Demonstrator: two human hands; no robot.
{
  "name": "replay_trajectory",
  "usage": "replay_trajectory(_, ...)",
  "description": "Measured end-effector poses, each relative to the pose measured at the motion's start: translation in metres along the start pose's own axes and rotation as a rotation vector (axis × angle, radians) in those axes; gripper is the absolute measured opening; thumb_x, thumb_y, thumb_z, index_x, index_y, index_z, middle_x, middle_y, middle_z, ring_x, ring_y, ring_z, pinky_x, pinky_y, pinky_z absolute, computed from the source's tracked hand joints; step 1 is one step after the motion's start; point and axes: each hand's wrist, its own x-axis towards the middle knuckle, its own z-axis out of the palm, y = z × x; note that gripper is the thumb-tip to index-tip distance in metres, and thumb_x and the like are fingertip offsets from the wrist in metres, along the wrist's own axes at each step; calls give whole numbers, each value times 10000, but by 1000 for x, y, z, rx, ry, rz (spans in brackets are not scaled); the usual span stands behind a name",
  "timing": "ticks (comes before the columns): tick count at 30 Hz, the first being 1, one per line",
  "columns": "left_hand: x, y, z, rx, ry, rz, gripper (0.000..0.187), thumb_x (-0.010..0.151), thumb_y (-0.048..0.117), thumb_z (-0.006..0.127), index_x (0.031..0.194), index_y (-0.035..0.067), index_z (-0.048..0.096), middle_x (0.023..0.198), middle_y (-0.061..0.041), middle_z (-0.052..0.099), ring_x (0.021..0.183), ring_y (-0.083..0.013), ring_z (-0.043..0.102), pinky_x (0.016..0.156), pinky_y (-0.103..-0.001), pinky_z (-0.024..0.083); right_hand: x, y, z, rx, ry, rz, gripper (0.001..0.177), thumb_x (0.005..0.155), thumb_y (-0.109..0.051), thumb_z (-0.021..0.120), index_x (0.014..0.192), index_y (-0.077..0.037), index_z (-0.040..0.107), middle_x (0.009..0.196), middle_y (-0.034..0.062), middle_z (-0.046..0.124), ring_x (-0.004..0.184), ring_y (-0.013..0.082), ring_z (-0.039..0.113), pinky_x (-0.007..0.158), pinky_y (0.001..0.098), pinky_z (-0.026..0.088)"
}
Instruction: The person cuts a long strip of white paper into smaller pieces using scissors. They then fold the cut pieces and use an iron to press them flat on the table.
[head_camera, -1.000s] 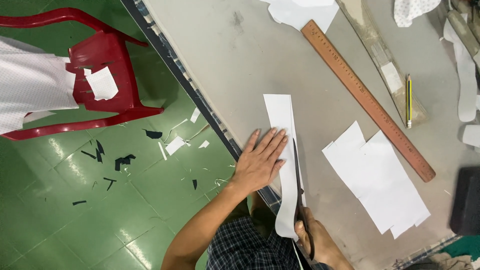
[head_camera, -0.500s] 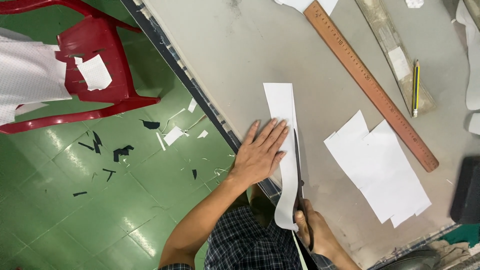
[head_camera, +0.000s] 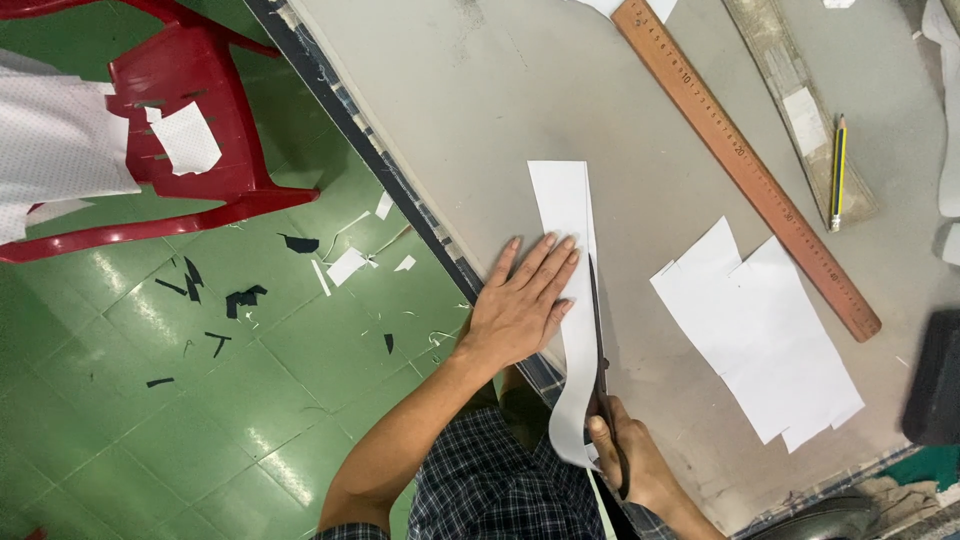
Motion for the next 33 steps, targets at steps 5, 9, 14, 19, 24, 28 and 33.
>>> replay_trajectory(5,0,0,-1,29,11,2,635,1099,471,110,1640,142,162,1725,-29,89,1598,-219,33,1292,-493,-36,0,5,-8,45,-56,25,671,879,-599,408,1309,-101,537,663,45,631,518,171,635,490,334,544)
replay_trajectory(9,0,-1,-1,27,9,4,634,1095,467,97,1634,143,173,1722,-25,112,1597,-218,51,1291,-495,-39,8,8,-17,37,-162,45,862,760,-723,342,1354,-112,472,655,57,623,566,168,629,493,324,536)
replay_trajectory(14,1,-1,2,-11,-11,-2,641,1089,469,79,1629,129,142,1718,-43,106,1596,-213,47,1290,-487,-58,22,-25,-22,-65,-74,-17,950,747,-753,270,1451,-131,417,728,89,681,627,208,669,560,360,533)
replay_trajectory(19,4,-5,9,-64,35,-14,652,1094,481,112,1625,107,158,1709,-59,168,1594,-215,119,1298,-477,-23,31,-30,-21,-94,-15,-26,907,777,-742,267,1440,-145,436,764,79,679,668,216,673,599,372,520)
replay_trajectory(24,34,-40,-25,-83,226,-17,615,1119,428,313,1601,45,324,1686,-115,250,1551,-295,311,1273,-485,242,26,-37,-21,6,-43,-71,917,798,-714,319,1457,-82,394,567,69,651,509,199,678,490,346,573)
replay_trajectory(28,55,-64,-21,-56,195,38,642,1110,499,252,1632,125,263,1700,-35,249,1578,-247,193,1289,-517,108,31,-28,-17,15,-34,-107,850,817,-718,320,1336,-64,474,590,60,649,509,185,674,471,330,568)
replay_trajectory(33,59,-67,-14,-13,100,36,643,1094,506,168,1645,174,185,1718,-9,167,1589,-209,129,1296,-504,39,36,-23,-13,40,-23,-187,806,875,-692,310,1331,-54,492,748,69,616,652,171,603,569,328,489)
